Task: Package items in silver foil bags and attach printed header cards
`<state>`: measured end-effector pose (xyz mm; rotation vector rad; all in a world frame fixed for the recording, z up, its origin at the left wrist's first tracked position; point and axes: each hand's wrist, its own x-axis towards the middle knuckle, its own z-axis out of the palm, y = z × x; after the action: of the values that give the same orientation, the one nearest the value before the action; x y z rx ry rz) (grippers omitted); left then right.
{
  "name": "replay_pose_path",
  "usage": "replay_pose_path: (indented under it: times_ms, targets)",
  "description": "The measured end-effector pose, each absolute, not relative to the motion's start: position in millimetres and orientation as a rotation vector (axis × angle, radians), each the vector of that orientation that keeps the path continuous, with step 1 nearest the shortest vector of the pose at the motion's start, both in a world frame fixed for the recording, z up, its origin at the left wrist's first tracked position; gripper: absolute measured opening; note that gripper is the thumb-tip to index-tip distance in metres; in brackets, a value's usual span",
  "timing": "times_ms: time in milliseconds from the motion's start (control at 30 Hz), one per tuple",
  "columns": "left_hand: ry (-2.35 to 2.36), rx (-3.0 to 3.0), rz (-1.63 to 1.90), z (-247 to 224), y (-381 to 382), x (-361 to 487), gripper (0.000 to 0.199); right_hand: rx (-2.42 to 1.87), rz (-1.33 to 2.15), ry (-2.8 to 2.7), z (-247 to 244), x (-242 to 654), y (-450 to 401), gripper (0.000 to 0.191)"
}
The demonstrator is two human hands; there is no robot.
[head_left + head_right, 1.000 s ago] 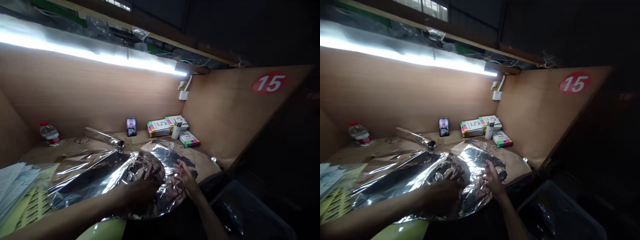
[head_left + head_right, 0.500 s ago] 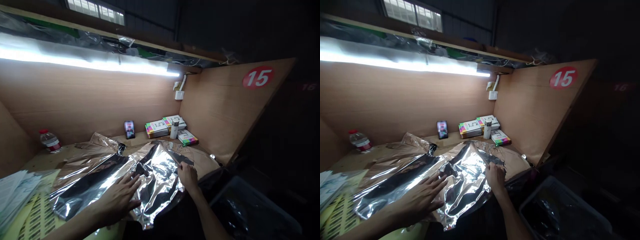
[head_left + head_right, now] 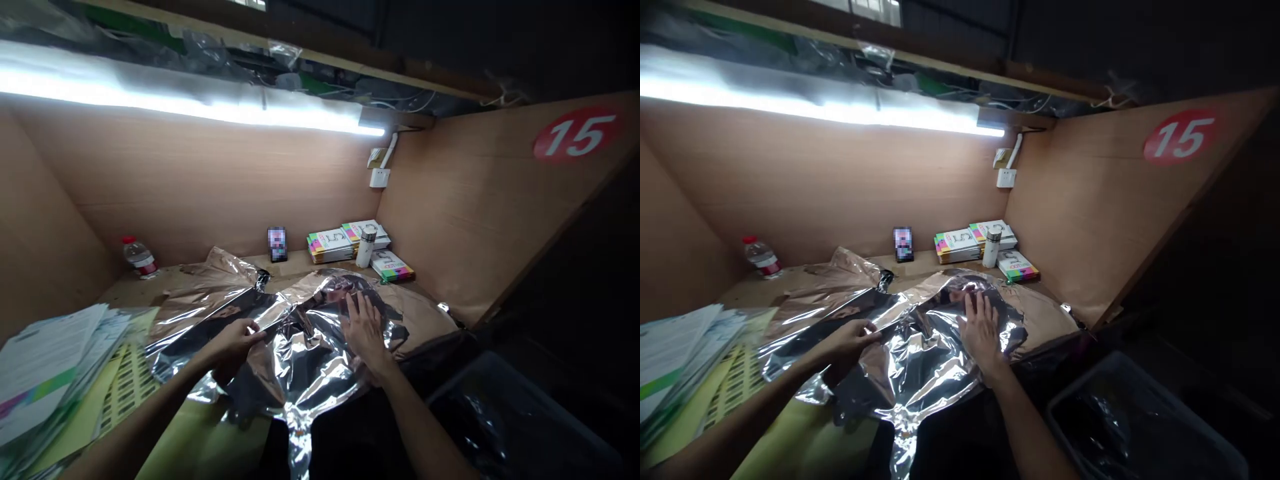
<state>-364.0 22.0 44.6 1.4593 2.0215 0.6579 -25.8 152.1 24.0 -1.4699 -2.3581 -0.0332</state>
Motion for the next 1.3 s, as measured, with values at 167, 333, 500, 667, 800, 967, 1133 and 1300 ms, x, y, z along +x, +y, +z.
replay_pose_path:
  times_ms: [167,333,500,667,800,967,1133,1300]
  targets:
    - [1.970,1.425,0.792,33.5,-2.4,-343.9,0.051,-1.550,0.226,-2.611,28.2,-47.7,190.3,0.064]
    - [1.863,1.485,0.613,34.2,-46.1,-315.7,0.049,-1.253,0.246,-2.823,55.3,-63.8,223.8,0.057]
    - [1.947,1.684,0.804,72.6,1.6,-327.1,0.034,-1.098,0.180,-2.823,97.8,-65.2,184.4,0.055]
    - [1.624,1.706,0.671,69.0,82.1,-326.1,0.017,-0.340,0.186,-2.749,52.9,-34.2,30.3,0.057]
    - [1.429,1.617,0.531,48.5,105.5,-327.5,0.028,-0.337,-0.085,-2.394,-9.5,-33.7,-45.8,0.056]
    - [1.264,1.464,0.618,47.0,90.5,-340.1,0.043,-0.366,0.013,-2.343,-21.7,-45.9,-31.5,0.035]
    - [1.222,1.291,0.873,59.2,69.7,-353.0,0.050,-0.237,-0.071,-2.274,-6.0,-11.7,-0.1,0.033]
    - [1.293,1.135,0.854,56.6,49.7,-363.5,0.048,-0.328,-0.110,-2.343,-1.2,14.9,18.2,0.044]
